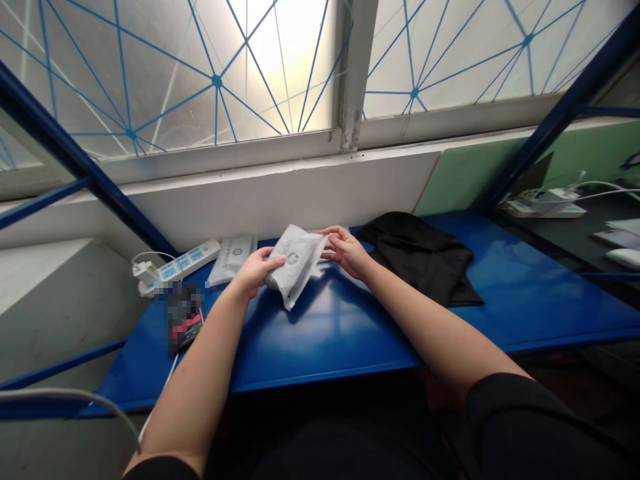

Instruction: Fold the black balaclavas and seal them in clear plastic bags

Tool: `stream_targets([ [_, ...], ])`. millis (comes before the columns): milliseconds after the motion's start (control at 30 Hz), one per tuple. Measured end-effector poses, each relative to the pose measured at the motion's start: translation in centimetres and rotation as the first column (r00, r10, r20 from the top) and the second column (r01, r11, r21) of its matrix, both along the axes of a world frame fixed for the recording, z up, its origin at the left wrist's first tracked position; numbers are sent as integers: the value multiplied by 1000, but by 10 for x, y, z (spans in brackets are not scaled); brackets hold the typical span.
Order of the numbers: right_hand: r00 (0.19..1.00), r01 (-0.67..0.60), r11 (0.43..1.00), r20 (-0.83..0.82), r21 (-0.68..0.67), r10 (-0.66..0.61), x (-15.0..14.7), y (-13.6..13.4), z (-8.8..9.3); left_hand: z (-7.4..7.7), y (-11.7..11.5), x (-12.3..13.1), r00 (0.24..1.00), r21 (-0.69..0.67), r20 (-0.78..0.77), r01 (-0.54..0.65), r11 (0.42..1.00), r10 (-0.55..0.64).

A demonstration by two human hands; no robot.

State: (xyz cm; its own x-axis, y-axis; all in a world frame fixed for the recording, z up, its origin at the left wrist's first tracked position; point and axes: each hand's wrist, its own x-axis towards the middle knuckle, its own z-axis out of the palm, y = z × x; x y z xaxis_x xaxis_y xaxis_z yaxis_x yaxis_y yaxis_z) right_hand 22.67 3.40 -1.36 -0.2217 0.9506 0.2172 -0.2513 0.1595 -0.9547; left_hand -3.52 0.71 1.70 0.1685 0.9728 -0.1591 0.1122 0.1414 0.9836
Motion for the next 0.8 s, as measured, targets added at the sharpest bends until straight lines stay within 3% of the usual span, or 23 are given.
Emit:
stream_targets([
  [67, 941, 125, 980, 294, 153, -166, 4, 6, -7, 0, 4, -14, 958, 178, -180, -193, 965, 224],
  [100, 853, 140, 953, 456, 269, -254, 6, 8, -10, 0, 6, -19, 886, 279, -323, -246, 928, 332],
  [167, 591, 53, 891, 705, 451, -392, 10, 10, -16, -2, 7, -22, 619, 496, -574, -259, 829, 536],
  [233, 347, -54, 881, 836, 469, -424, 12, 9, -21, -7, 5, -16, 348, 648, -680, -124, 751, 645],
  [300, 209, -113, 904, 899, 412, -384, 11, 8, -25, -14, 1, -3, 237, 661, -739, 73, 747, 631],
  [367, 167, -179, 907, 921, 380, -353, 9, 6, -28, -23, -1, 12, 194, 560, -828, 217, 800, 527],
  [467, 167, -241, 894, 924, 378, -345, 7, 7, -24, -38, 0, 29, 105, 450, -893, 237, 861, 438],
  [567, 174, -153, 899, 907, 410, -384, 22, 10, -8, -45, 5, 32, 129, 488, -872, 172, 856, 472],
  [667, 185, 198, 895, 882, 399, -434, 63, 15, 13, -45, 6, 31, 308, 576, -795, 115, 809, 523],
  [733, 221, 421, 883, 921, 205, -319, 98, 17, 20, -43, 4, 32, 439, 613, -739, 122, 780, 512],
  [800, 303, 464, 884, 929, 50, -212, 127, 16, 19, -42, 0, 37, 540, 609, -726, 218, 763, 426],
])
